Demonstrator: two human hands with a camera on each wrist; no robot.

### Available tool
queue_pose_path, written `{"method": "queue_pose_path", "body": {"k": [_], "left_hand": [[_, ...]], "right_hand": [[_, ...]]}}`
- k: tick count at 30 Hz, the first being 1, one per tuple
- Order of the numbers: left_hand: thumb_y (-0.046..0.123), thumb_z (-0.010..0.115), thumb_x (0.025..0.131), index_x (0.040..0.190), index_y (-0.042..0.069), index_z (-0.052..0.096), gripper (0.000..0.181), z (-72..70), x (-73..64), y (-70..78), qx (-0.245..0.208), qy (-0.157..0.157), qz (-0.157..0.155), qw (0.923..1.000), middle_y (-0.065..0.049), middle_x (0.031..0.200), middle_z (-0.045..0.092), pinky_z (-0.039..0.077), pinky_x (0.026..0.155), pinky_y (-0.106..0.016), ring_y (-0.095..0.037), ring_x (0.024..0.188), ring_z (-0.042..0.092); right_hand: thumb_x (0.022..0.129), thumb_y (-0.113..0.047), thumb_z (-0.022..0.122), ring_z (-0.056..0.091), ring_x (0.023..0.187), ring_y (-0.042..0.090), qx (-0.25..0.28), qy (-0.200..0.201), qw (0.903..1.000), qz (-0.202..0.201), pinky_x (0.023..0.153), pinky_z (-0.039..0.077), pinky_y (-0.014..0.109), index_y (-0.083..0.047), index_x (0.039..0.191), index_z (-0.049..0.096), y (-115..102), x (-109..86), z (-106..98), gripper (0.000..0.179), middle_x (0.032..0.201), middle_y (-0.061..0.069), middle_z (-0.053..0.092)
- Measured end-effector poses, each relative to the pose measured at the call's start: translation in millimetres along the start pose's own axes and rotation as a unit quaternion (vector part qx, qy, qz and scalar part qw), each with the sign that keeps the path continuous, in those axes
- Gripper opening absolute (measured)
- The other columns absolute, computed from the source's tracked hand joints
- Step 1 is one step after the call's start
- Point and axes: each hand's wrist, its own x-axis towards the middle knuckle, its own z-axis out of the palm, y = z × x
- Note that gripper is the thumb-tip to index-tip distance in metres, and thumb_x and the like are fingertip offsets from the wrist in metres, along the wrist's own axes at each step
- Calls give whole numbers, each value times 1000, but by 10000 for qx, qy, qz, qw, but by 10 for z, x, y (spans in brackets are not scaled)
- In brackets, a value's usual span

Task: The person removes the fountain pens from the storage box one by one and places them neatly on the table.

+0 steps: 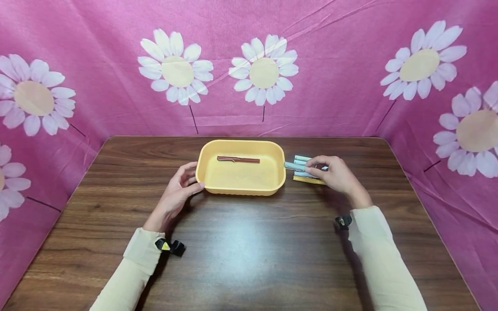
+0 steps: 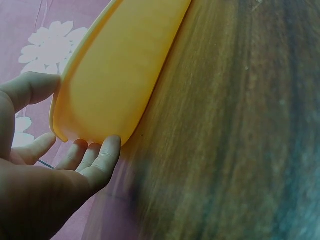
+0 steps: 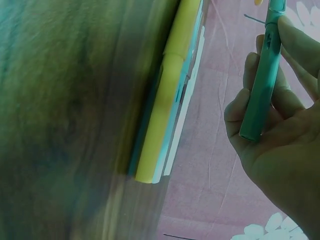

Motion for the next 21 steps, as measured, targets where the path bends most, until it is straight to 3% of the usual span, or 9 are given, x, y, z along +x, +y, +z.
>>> {"method": "queue_pose_path", "body": {"k": [10,21], "left_hand": [[-9,69,86,150,1,38,71,-2,-21,14,36,-40,-53,10000,-28,141,47,51,90,-23,-40,128,50],[-9,69,86,150,1,38,71,3,-13,17,17,-24,-39,10000,-28,140,47,51,90,-24,-40,128,50]], "right_hand": [[93,-10,75,55,70,9,-164,-9,9998,126,60,44,22,-8,97,75,105,-86,63,4,81,3,69],[92,-16,76,54,66,10,-620,-201,9973,348,62,43,25,-10,98,75,189,-174,41,9,84,1,68]]}}
